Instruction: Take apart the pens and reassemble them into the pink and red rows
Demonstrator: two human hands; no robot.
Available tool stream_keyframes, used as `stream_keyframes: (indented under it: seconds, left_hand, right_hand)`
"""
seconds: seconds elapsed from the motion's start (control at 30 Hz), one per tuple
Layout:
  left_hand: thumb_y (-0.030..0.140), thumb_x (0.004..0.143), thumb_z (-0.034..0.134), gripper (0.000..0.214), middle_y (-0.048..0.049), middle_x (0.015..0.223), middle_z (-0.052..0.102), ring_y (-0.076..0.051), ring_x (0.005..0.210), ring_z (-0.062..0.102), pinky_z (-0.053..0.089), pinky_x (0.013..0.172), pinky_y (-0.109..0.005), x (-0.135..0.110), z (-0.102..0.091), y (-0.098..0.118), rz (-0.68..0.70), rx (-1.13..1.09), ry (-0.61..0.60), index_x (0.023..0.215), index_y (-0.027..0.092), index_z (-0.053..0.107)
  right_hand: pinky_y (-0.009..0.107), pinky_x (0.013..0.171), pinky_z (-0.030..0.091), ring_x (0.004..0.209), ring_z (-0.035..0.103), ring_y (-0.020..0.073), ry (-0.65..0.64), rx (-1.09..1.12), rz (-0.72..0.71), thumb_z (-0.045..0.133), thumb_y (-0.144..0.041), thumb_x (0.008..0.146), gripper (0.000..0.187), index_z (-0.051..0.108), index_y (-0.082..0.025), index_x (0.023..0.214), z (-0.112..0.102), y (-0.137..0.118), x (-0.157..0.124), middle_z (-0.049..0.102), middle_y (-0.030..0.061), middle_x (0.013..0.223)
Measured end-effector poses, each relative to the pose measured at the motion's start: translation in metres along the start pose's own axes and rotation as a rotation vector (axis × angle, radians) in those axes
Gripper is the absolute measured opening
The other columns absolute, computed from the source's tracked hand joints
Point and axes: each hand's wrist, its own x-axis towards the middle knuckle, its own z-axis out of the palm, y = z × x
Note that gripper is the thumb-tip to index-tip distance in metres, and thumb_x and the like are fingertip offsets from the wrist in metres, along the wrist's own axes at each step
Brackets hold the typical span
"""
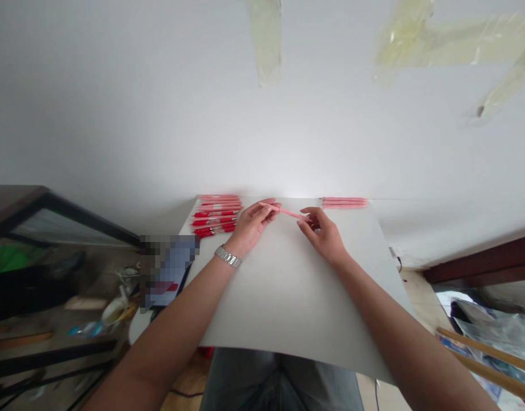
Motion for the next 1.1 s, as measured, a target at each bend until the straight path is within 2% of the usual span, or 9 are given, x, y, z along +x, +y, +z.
stream_keyframes:
  seconds: [0.1,0.23,0.37,0.57,0.73,0.87,0.97,1.1]
  left_hand:
    - [0.04,0.082,0.085,0.037,-0.0123,0.113,0.078,-0.027,0.121,0.07,0.047,0.112,-0.043,0.0,0.0,0.0,0.013,-0.012,0.018,0.11,0.018,0.078]
    - [0.039,0.081,0.086,0.037,-0.0122,0.109,0.079,-0.028,0.122,0.069,0.047,0.112,-0.044,0.0,0.001,0.0,0.017,-0.026,0.011,0.111,0.017,0.078]
    - [0.037,0.082,0.086,0.038,-0.0128,0.109,0.079,-0.029,0.123,0.069,0.047,0.112,-0.045,0.001,0.001,0.001,0.009,-0.038,0.003,0.112,0.016,0.078]
    - [0.037,0.083,0.085,0.036,-0.0136,0.113,0.078,-0.03,0.125,0.068,0.047,0.113,-0.045,0.0,0.003,0.003,-0.006,-0.021,-0.01,0.111,0.016,0.078]
    - [0.037,0.084,0.084,0.038,-0.0142,0.114,0.078,-0.029,0.123,0.069,0.047,0.112,-0.045,-0.001,0.003,0.003,-0.01,-0.018,-0.015,0.115,0.017,0.077]
    - [0.038,0.084,0.084,0.035,-0.0135,0.113,0.079,-0.027,0.12,0.07,0.048,0.111,-0.043,0.0,0.001,0.001,0.001,-0.011,0.001,0.112,0.017,0.077]
    - [0.038,0.084,0.083,0.033,-0.0126,0.112,0.079,-0.026,0.119,0.071,0.049,0.11,-0.043,0.001,0.001,0.0,0.015,-0.011,0.013,0.109,0.017,0.078]
    - [0.039,0.085,0.082,0.031,-0.0117,0.113,0.079,-0.026,0.12,0.07,0.049,0.11,-0.042,0.001,0.0,0.0,0.024,0.005,0.017,0.108,0.018,0.078]
  right_hand:
    - [0.034,0.077,0.057,0.084,0.067,0.0196,0.035,-0.004,-0.02,0.071,-0.052,0.09,0.04,0.061,-0.025,0.118,0.002,0.006,0.001,0.069,0.0051,0.099]
    - [0.036,0.076,0.057,0.083,0.068,0.0201,0.043,-0.004,-0.004,0.069,-0.05,0.092,0.033,0.062,-0.024,0.112,0.002,0.009,0.002,0.07,0.0054,0.097]
    - [0.036,0.078,0.056,0.083,0.069,0.0205,0.019,0.013,0.022,0.067,-0.053,0.094,0.035,0.063,-0.023,0.112,0.001,0.006,0.001,0.071,0.006,0.096]
    - [0.032,0.072,0.053,0.076,0.067,0.0194,-0.032,0.008,0.058,0.058,-0.059,0.099,0.038,0.065,-0.022,0.1,-0.002,-0.002,0.0,0.07,0.0045,0.08]
    - [0.032,0.071,0.05,0.072,0.063,0.0181,-0.048,-0.022,0.068,0.054,-0.06,0.1,0.04,0.064,-0.022,0.093,-0.003,-0.003,-0.001,0.068,0.0029,0.077]
    - [0.033,0.074,0.053,0.077,0.065,0.0191,-0.052,0.007,0.061,0.055,-0.058,0.1,0.038,0.066,-0.022,0.103,-0.002,-0.001,0.0,0.069,0.004,0.083]
    - [0.035,0.076,0.056,0.083,0.068,0.0201,-0.006,0.011,0.047,0.065,-0.056,0.094,0.04,0.064,-0.024,0.119,0.0,0.001,0.001,0.071,0.006,0.096]
    - [0.035,0.074,0.057,0.083,0.068,0.02,0.045,-0.004,0.015,0.073,-0.052,0.088,0.038,0.063,-0.025,0.114,0.002,0.005,0.002,0.07,0.0055,0.099]
